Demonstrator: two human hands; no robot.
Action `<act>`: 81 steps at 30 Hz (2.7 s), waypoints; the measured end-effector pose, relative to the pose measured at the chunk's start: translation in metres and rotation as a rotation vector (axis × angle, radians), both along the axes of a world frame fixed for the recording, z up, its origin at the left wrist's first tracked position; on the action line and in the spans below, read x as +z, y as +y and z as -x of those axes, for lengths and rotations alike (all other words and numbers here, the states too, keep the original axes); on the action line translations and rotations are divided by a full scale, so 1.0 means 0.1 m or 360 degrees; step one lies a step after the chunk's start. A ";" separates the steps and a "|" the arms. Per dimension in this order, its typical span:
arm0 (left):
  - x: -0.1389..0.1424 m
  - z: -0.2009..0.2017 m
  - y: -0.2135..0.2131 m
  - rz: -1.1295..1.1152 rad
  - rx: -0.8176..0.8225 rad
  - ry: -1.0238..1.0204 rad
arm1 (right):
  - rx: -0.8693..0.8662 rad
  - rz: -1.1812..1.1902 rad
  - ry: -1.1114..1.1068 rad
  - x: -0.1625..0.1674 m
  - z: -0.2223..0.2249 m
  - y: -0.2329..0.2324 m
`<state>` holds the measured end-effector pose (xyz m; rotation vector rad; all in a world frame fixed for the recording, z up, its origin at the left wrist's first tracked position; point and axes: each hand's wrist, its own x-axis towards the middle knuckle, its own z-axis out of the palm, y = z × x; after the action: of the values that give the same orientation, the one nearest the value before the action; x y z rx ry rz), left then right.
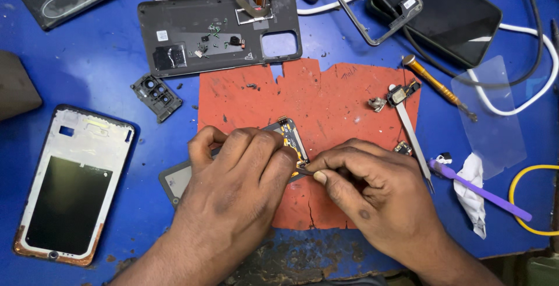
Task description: The person works at a repair bench on a disassembled smartphone. They peel a protective film from a replacement screen assembly, clean the flex connector and frame edges with a brush and tissue, then align and press the new screen into the phone frame and continue cleaning the assembled phone.
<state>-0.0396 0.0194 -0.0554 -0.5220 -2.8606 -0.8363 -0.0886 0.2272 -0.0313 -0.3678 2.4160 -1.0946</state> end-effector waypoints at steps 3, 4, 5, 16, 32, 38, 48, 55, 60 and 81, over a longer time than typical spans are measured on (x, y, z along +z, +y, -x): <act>0.01 0.00 0.00 0.0025 0.0002 0.0026 | 0.0026 0.0019 0.0018 0.00 0.00 0.01; 0.01 -0.01 0.00 0.0038 0.0004 0.0037 | 0.0037 0.0049 0.0025 0.00 0.00 0.01; 0.01 -0.01 0.00 0.0058 0.0005 0.0047 | 0.0049 0.0079 0.0033 0.00 0.00 0.01; 0.02 -0.02 -0.08 -0.0098 -0.0043 -0.0016 | 0.0015 0.0094 0.0061 -0.04 0.00 0.06; 0.10 0.05 0.03 0.0148 -0.0082 0.0049 | -0.0099 0.0043 0.0260 0.00 -0.04 0.12; 0.05 0.06 0.06 0.0336 -0.0125 0.0167 | -0.0088 0.0067 0.0325 0.03 -0.04 0.11; 0.04 0.01 0.07 0.0284 -0.0096 0.0147 | -0.0136 -0.0084 0.0560 0.08 -0.01 0.06; 0.03 -0.05 -0.01 0.0058 -0.0124 0.0056 | -0.0135 -0.0092 0.0637 0.09 0.00 0.05; 0.14 0.04 -0.22 -0.0353 0.0024 0.0097 | -0.0190 -0.0143 0.0714 0.14 0.00 0.02; 0.36 -0.36 -0.32 0.0231 0.0414 -0.0073 | -0.0216 -0.0202 0.1034 0.17 -0.20 0.15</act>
<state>-0.0031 -0.0131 -0.0196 -0.1392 -2.9587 -0.6086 -0.0681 0.2422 -0.0144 -0.5971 3.1010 -0.9726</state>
